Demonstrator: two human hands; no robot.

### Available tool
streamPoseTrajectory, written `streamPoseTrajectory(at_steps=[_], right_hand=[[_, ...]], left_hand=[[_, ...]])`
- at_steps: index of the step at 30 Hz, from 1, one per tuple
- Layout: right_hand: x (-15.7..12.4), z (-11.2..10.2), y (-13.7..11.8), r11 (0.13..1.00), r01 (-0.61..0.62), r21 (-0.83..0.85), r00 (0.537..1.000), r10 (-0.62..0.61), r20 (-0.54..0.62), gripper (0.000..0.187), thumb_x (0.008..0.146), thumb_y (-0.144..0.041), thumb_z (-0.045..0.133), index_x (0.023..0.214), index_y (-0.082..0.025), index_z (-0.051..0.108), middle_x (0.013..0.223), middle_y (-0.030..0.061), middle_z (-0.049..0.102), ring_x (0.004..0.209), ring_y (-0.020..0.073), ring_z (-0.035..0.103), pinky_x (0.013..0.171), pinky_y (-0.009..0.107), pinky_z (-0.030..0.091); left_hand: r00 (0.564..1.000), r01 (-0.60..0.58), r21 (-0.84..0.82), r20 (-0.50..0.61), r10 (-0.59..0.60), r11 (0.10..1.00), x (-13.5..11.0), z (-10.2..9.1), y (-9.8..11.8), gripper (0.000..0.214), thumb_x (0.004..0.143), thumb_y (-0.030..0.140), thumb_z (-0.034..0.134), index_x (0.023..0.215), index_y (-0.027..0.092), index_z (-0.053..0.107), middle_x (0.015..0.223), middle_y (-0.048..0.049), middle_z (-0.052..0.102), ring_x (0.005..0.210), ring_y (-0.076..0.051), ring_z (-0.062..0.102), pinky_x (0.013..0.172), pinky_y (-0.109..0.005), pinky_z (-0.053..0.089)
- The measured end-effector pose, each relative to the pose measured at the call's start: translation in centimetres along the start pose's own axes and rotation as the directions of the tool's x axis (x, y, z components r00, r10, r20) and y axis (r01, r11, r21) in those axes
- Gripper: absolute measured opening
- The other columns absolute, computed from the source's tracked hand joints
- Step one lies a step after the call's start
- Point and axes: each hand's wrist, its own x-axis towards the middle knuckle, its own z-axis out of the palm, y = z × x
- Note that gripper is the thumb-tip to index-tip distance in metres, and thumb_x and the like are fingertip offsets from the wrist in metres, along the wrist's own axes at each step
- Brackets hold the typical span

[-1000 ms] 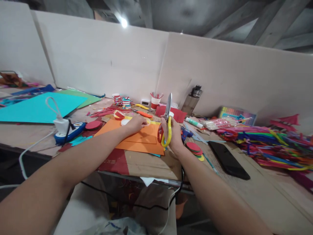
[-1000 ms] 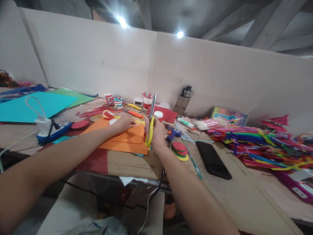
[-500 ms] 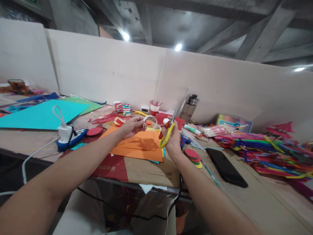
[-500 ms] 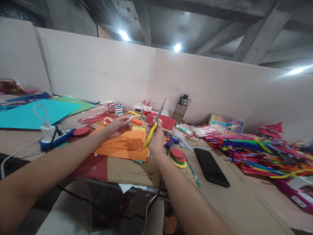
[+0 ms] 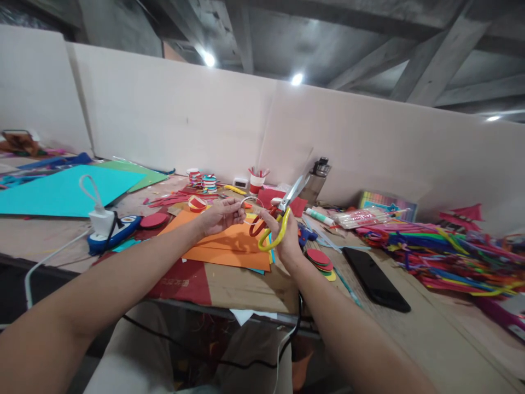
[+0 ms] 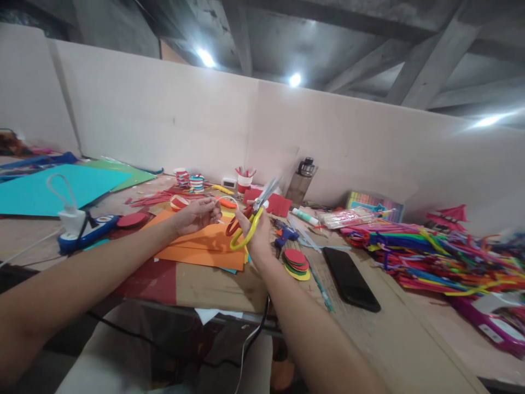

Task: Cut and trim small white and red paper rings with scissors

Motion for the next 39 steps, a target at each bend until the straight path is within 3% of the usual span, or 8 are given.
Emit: streamPoseTrajectory(at_steps=[6, 14, 22, 28, 39], right_hand=[[-0.1, 0.1, -0.4, 0.999, 0.009, 0.042, 1.0, -0.01, 0.016, 0.048, 0.069, -0.038, 0.079, 0.108, -0.025, 0.055, 0.086, -0.0018, 0.061, 0.075, 0.0145, 0.061, 0.069, 0.03, 0.052], [-0.8, 0.8, -1.4, 0.991, 0.085, -0.1, 0.995, -0.08, 0.058, 0.049, 0.072, -0.039, 0.076, 0.114, -0.026, 0.054, 0.082, -0.002, 0.062, 0.075, 0.015, 0.061, 0.073, 0.032, 0.054], [-0.9, 1.0, -1.7, 0.983, 0.09, -0.159, 0.995, -0.083, 0.048, 0.045, 0.073, -0.035, 0.075, 0.112, -0.025, 0.055, 0.078, -0.0033, 0.06, 0.069, 0.0129, 0.057, 0.066, 0.028, 0.05], [-0.9, 1.0, -1.3, 0.982, 0.08, -0.173, 0.997, -0.076, 0.032, 0.042, 0.073, -0.036, 0.075, 0.11, -0.025, 0.056, 0.083, -0.0015, 0.062, 0.074, 0.0144, 0.06, 0.07, 0.03, 0.051], [-0.9, 1.1, -1.3, 0.994, 0.015, -0.104, 1.0, -0.014, 0.015, 0.051, 0.069, -0.038, 0.077, 0.113, -0.025, 0.055, 0.081, -0.0025, 0.059, 0.07, 0.014, 0.059, 0.065, 0.029, 0.051]], left_hand=[[0.998, -0.066, 0.098, 0.002, 0.066, 0.993, 0.0, 0.3, -0.2, 0.033, 0.065, 0.027, 0.087, 0.087, 0.011, 0.068, 0.074, -0.0038, 0.068, 0.069, -0.01, 0.063, 0.066, -0.021, 0.05], [0.995, -0.083, 0.176, -0.045, 0.092, 0.981, 0.2, -0.2, -0.3, 0.032, 0.067, 0.028, 0.086, 0.093, 0.012, 0.075, 0.092, -0.0075, 0.072, 0.081, -0.013, 0.065, 0.072, -0.023, 0.051], [0.993, -0.074, 0.187, -0.081, 0.09, 0.98, 0.3, -0.3, -0.5, 0.037, 0.072, 0.033, 0.082, 0.101, 0.012, 0.073, 0.087, -0.0073, 0.073, 0.072, -0.011, 0.066, 0.064, -0.021, 0.051], [0.988, -0.072, 0.146, -0.126, 0.091, 0.987, 0.3, -0.2, -0.3, 0.045, 0.067, 0.042, 0.085, 0.095, 0.01, 0.07, 0.077, -0.0068, 0.073, 0.062, -0.012, 0.066, 0.057, -0.022, 0.049], [0.984, -0.084, 0.175, -0.14, 0.11, 0.981, 0.2, 0.1, -0.3, 0.041, 0.068, 0.041, 0.084, 0.092, 0.01, 0.071, 0.079, -0.0061, 0.072, 0.069, -0.011, 0.065, 0.059, -0.021, 0.049]])
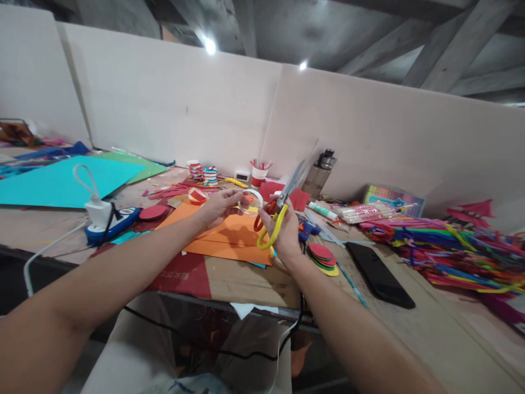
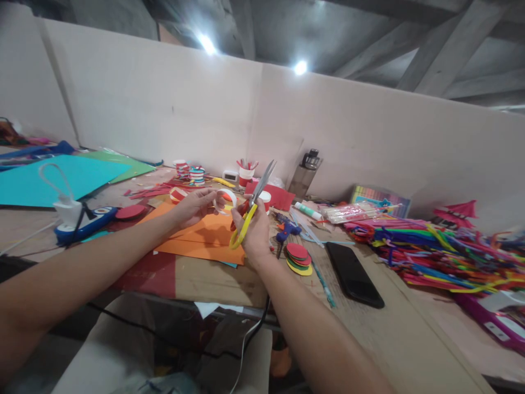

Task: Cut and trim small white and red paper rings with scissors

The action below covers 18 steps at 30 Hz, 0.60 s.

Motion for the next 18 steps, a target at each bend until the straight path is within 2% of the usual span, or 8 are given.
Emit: streamPoseTrajectory(at_steps=[3, 10, 14, 18], right_hand=[[-0.02, 0.01, -0.11, 1.0, -0.025, 0.017, 1.0, 0.025, 0.017, 0.053, 0.069, -0.039, 0.076, 0.115, -0.026, 0.055, 0.08, -0.003, 0.059, 0.069, 0.0138, 0.058, 0.064, 0.028, 0.05], [0.07, -0.29, 0.3, 0.998, 0.038, -0.043, 0.999, -0.038, -0.014, 0.047, 0.071, -0.042, 0.076, 0.11, -0.025, 0.056, 0.085, -0.0004, 0.06, 0.077, 0.0158, 0.059, 0.07, 0.031, 0.051], [0.1, -0.49, 0.48, 0.997, 0.051, -0.059, 0.998, -0.053, -0.028, 0.043, 0.071, -0.043, 0.076, 0.104, -0.024, 0.056, 0.085, -0.0008, 0.059, 0.076, 0.015, 0.058, 0.071, 0.03, 0.05], [0.05, -0.58, 0.76, 0.999, 0.037, -0.026, 0.999, -0.038, -0.018, 0.041, 0.074, -0.042, 0.075, 0.104, -0.024, 0.055, 0.087, -0.0012, 0.059, 0.077, 0.0147, 0.058, 0.074, 0.031, 0.05]], left_hand=[[1.0, 0.003, -0.011, -0.016, -0.003, 1.0, 0.04, 0.14, 0.09, 0.042, 0.067, 0.04, 0.085, 0.092, 0.01, 0.071, 0.082, -0.007, 0.073, 0.071, -0.011, 0.065, 0.06, -0.02, 0.05], [0.998, 0.046, -0.049, -0.048, -0.048, 0.998, 0.08, 0.1, 0.1, 0.036, 0.073, 0.037, 0.081, 0.095, 0.011, 0.071, 0.087, -0.0085, 0.073, 0.079, -0.015, 0.068, 0.066, -0.025, 0.052], [0.998, 0.04, 0.034, -0.049, -0.039, 0.999, 0.04, 0.03, 0.06, 0.039, 0.071, 0.042, 0.081, 0.093, 0.01, 0.071, 0.083, -0.0066, 0.07, 0.075, -0.012, 0.064, 0.063, -0.022, 0.049], [0.999, 0.032, 0.074, -0.033, -0.029, 0.997, 0.12, -0.09, -0.05, 0.039, 0.072, 0.043, 0.08, 0.089, 0.01, 0.071, 0.07, -0.0013, 0.062, 0.063, -0.008, 0.055, 0.056, -0.019, 0.042]])
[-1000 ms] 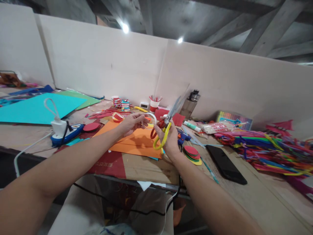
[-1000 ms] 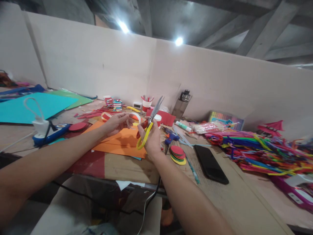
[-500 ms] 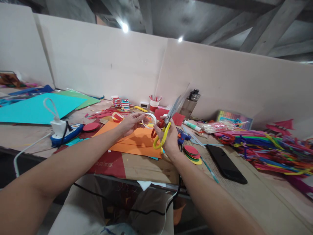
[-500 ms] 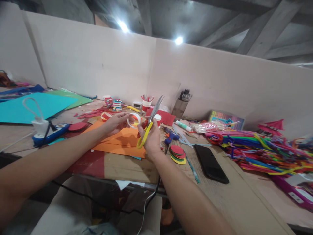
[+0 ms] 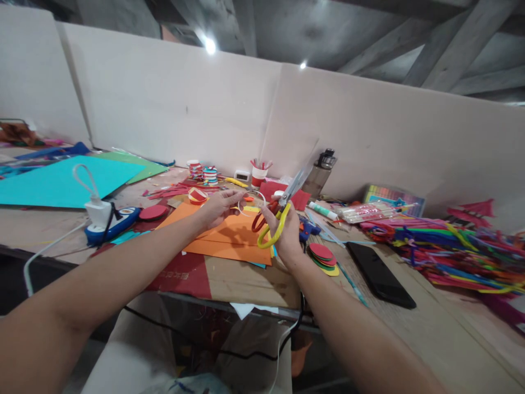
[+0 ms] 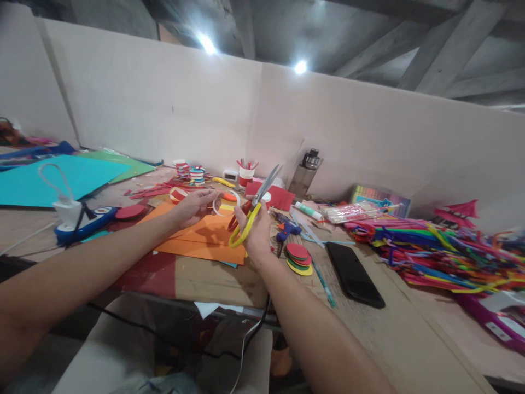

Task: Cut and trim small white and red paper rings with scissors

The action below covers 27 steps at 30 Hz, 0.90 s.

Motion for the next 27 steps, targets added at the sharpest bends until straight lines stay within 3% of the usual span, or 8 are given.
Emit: streamPoseTrajectory(at_steps=[10, 16, 23, 27], right_hand=[[0.0, -0.1, -0.5, 0.994, 0.013, -0.107, 1.0, -0.013, 0.005, 0.042, 0.073, -0.044, 0.075, 0.104, -0.023, 0.056, 0.085, -0.0002, 0.061, 0.077, 0.016, 0.058, 0.071, 0.031, 0.049], [0.1, -0.2, 0.5, 0.997, -0.01, -0.075, 1.0, 0.01, -0.002, 0.041, 0.074, -0.043, 0.074, 0.104, -0.022, 0.056, 0.084, -0.0009, 0.061, 0.074, 0.0147, 0.057, 0.07, 0.03, 0.049], [0.1, -0.2, 1.1, 0.997, -0.071, -0.019, 0.997, 0.071, 0.012, 0.039, 0.077, -0.048, 0.071, 0.103, -0.021, 0.058, 0.083, -0.0012, 0.059, 0.071, 0.0137, 0.055, 0.067, 0.03, 0.048], [0.2, 0.0, 0.8, 0.998, -0.059, -0.007, 0.998, 0.059, -0.022, 0.037, 0.077, -0.046, 0.071, 0.101, -0.022, 0.056, 0.086, -0.001, 0.058, 0.073, 0.0128, 0.054, 0.069, 0.028, 0.048]], left_hand=[[0.999, 0.038, -0.023, 0.01, -0.038, 0.999, 0.2, -0.3, -0.4, 0.041, 0.076, 0.05, 0.075, 0.084, 0.011, 0.07, 0.063, -0.002, 0.06, 0.056, -0.009, 0.054, 0.052, -0.02, 0.041], [0.993, 0.102, -0.048, 0.064, -0.098, 0.994, 0.1, -0.2, -0.3, 0.039, 0.084, 0.048, 0.066, 0.082, 0.01, 0.071, 0.062, -0.0036, 0.06, 0.054, -0.009, 0.055, 0.05, -0.019, 0.042], [0.979, 0.103, -0.054, 0.183, -0.092, 0.993, -0.7, 0.1, 0.1, 0.038, 0.072, 0.045, 0.08, 0.082, 0.01, 0.069, 0.062, -0.0045, 0.065, 0.045, -0.007, 0.053, 0.042, -0.017, 0.039], [0.982, 0.065, -0.025, 0.181, -0.06, 0.998, -0.8, 0.3, 0.2, 0.04, 0.069, 0.047, 0.082, 0.078, 0.011, 0.067, 0.064, -0.0049, 0.068, 0.043, -0.008, 0.055, 0.041, -0.017, 0.041]])
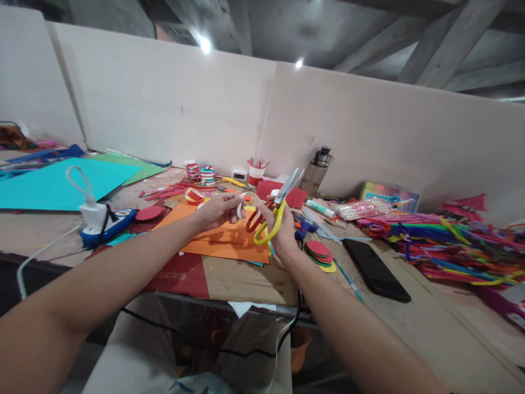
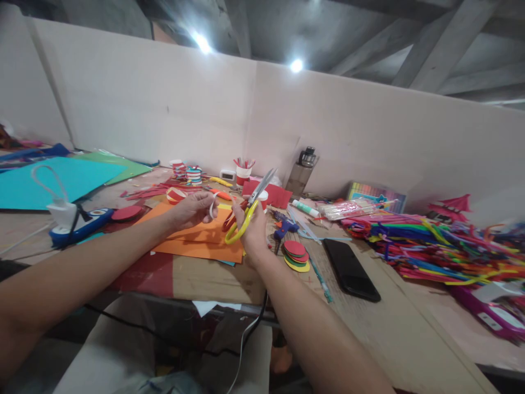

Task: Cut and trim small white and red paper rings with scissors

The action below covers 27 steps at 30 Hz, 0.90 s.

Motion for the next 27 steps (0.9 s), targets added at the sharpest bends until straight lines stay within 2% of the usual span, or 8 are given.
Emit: streamPoseTrajectory(at_steps=[5, 10, 13, 17, 20, 24, 27], right_hand=[[0.06, 0.0, -0.47, 0.997, -0.058, 0.061, 0.998, 0.058, 0.0, 0.042, 0.075, -0.046, 0.072, 0.105, -0.023, 0.055, 0.085, -0.0022, 0.056, 0.073, 0.0131, 0.055, 0.067, 0.028, 0.047], [-0.11, -0.02, -0.2, 0.992, -0.122, 0.038, 0.992, 0.121, 0.042, 0.047, 0.07, -0.046, 0.076, 0.106, -0.022, 0.055, 0.084, -0.0023, 0.056, 0.072, 0.0137, 0.054, 0.066, 0.029, 0.048], [-0.08, 0.01, -0.06, 0.993, -0.108, 0.038, 0.994, 0.107, 0.035, 0.046, 0.07, -0.043, 0.076, 0.105, -0.022, 0.056, 0.086, -0.0017, 0.056, 0.071, 0.013, 0.053, 0.065, 0.028, 0.048], [0.02, -0.09, -0.1, 0.997, -0.062, 0.044, 0.997, 0.06, 0.038, 0.042, 0.071, -0.041, 0.075, 0.104, -0.022, 0.057, 0.087, -0.0019, 0.056, 0.07, 0.0122, 0.052, 0.063, 0.027, 0.046], [0.08, -0.16, -0.08, 0.996, -0.068, 0.052, 0.997, 0.066, 0.043, 0.042, 0.071, -0.039, 0.075, 0.104, -0.021, 0.056, 0.085, -0.0021, 0.057, 0.07, 0.0127, 0.053, 0.063, 0.027, 0.046], [0.14, -0.2, 0.13, 0.995, -0.083, 0.057, 0.995, 0.079, 0.061, 0.043, 0.072, -0.042, 0.074, 0.105, -0.021, 0.057, 0.086, -0.0008, 0.061, 0.075, 0.0149, 0.057, 0.066, 0.029, 0.048], [0.21, -0.22, 0.43, 0.996, -0.063, 0.058, 0.996, 0.059, 0.064, 0.044, 0.072, -0.043, 0.075, 0.105, -0.021, 0.058, 0.086, -0.0004, 0.062, 0.076, 0.0157, 0.058, 0.068, 0.031, 0.05]], left_hand=[[0.996, -0.087, 0.027, 0.006, 0.087, 0.996, 0.23, -0.25, -0.27, 0.029, 0.071, 0.034, 0.082, 0.079, 0.011, 0.068, 0.077, -0.0049, 0.072, 0.052, -0.007, 0.061, 0.048, -0.017, 0.046], [0.996, -0.07, -0.004, 0.057, 0.07, 0.998, 0.25, -0.43, -0.36, 0.025, 0.071, 0.029, 0.083, 0.08, 0.01, 0.07, 0.078, -0.0051, 0.072, 0.054, -0.007, 0.062, 0.051, -0.018, 0.048], [0.996, -0.055, -0.056, 0.069, 0.058, 0.997, 0.14, -0.22, -0.21, 0.027, 0.07, 0.031, 0.083, 0.08, 0.011, 0.069, 0.079, -0.0052, 0.071, 0.054, -0.007, 0.062, 0.052, -0.018, 0.048], [0.999, -0.045, -0.083, 0.024, 0.047, 0.996, 0.15, 0.1, -0.06, 0.035, 0.066, 0.036, 0.086, 0.077, 0.01, 0.065, 0.071, -0.0035, 0.068, 0.054, -0.008, 0.061, 0.053, -0.019, 0.048], [0.996, -0.08, -0.084, -0.032, 0.078, 0.993, 0.31, 0.11, -0.09, 0.037, 0.065, 0.036, 0.086, 0.076, 0.011, 0.062, 0.067, -0.0013, 0.064, 0.053, -0.007, 0.059, 0.051, -0.018, 0.045], [0.99, -0.134, -0.101, -0.059, 0.128, 0.986, 0.43, 0.05, -0.17, 0.039, 0.064, 0.037, 0.087, 0.081, 0.012, 0.062, 0.068, 0.0006, 0.062, 0.054, -0.006, 0.057, 0.053, -0.018, 0.045], [0.99, -0.121, -0.067, -0.085, 0.115, 0.99, 0.36, 0.19, -0.13, 0.038, 0.067, 0.036, 0.085, 0.085, 0.012, 0.061, 0.069, 0.0003, 0.064, 0.053, -0.006, 0.056, 0.053, -0.018, 0.045]])
